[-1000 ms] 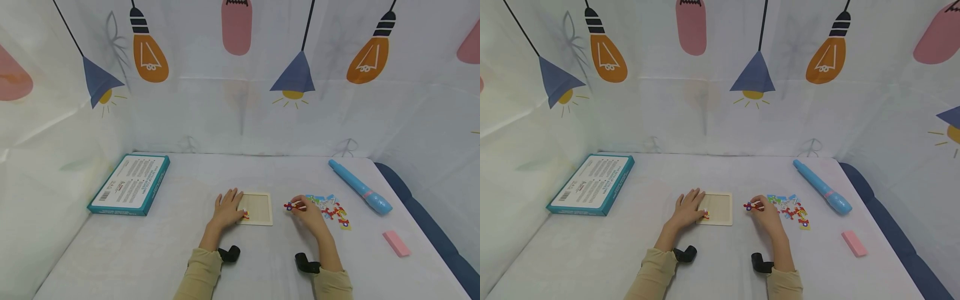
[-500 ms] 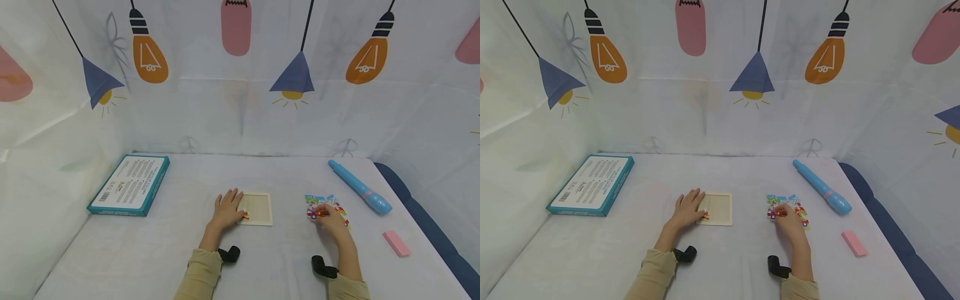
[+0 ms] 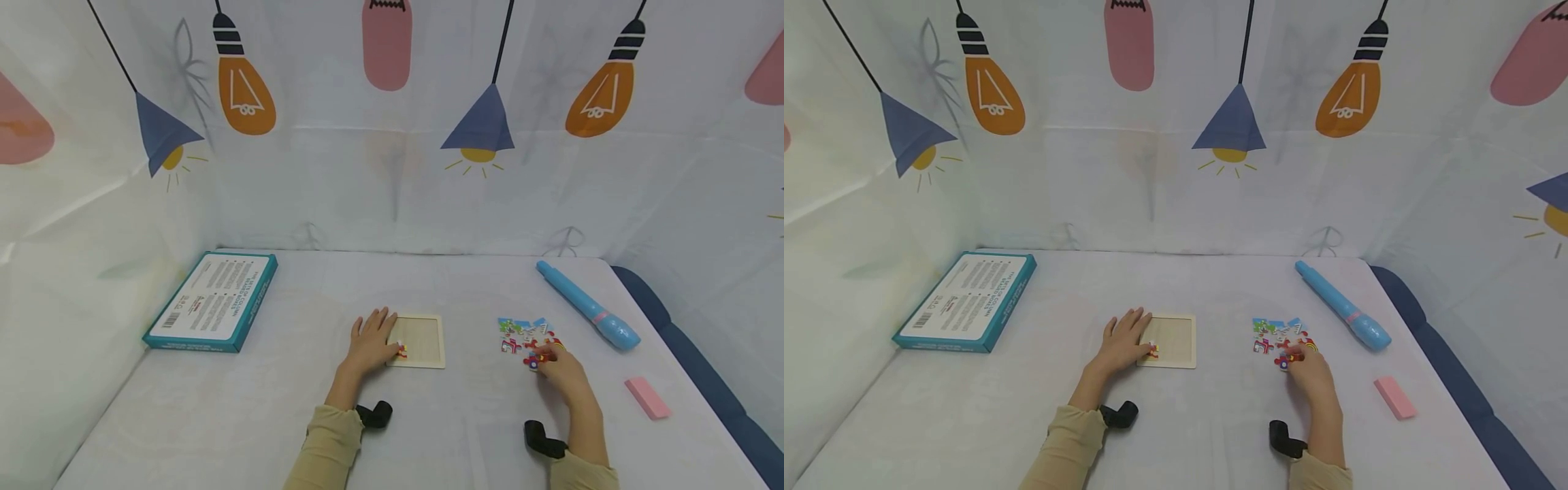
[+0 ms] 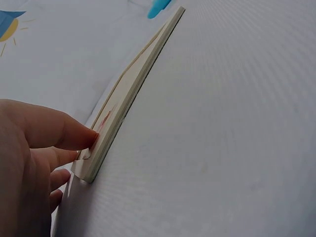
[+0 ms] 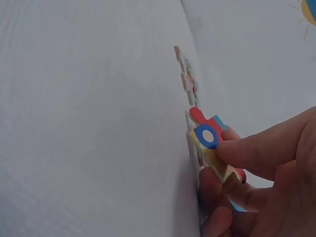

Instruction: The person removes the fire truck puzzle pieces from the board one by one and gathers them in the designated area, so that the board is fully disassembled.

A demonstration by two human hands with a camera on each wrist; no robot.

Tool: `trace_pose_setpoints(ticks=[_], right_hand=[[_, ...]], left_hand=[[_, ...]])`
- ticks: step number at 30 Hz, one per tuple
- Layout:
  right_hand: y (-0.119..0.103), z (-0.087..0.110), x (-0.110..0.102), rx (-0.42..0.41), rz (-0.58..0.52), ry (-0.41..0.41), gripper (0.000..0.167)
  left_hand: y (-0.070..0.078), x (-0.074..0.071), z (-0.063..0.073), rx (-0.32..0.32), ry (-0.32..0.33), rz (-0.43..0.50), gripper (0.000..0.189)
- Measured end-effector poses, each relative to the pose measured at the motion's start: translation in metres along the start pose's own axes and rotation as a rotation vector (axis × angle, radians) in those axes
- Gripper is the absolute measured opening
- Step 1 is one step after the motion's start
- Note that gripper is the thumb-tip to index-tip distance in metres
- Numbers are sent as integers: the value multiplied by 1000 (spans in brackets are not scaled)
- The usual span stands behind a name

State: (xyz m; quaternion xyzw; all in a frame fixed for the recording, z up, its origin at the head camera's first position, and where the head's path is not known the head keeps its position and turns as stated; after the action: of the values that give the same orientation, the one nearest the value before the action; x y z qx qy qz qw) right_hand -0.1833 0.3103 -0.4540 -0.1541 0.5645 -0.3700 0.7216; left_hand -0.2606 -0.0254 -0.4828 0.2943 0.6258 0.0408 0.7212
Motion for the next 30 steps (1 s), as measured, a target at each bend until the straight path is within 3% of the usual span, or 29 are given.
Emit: trace_pose_setpoints(ticks=[7,18,22,30], right_hand=[[7,-2,-6,35,88,38,34],[5,2,-7,17,90,170,33],[-2,1,-5,-23,39,206,34],[-33,-4,9,-153,-194,253,35]], left_hand=[[1,0,0,3,0,6,65],[2,-1,0,4,2,4,66],[2,-1,0,5,-1,4,66],[2,-3,1,6,5,5,66]])
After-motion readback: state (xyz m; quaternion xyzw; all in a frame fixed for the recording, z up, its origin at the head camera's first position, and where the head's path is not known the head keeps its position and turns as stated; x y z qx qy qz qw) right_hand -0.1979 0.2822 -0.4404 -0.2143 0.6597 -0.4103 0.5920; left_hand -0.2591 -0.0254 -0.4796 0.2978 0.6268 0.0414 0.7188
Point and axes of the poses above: each hand's wrist, its own z-axis away from the middle knuckle, its own x-axis out of the palm, y = z × x, the point moved 5 cm from there along -z, towards the middle knuckle, and after that the axes turned 2 degrees about -y, right-handed, at the moved point
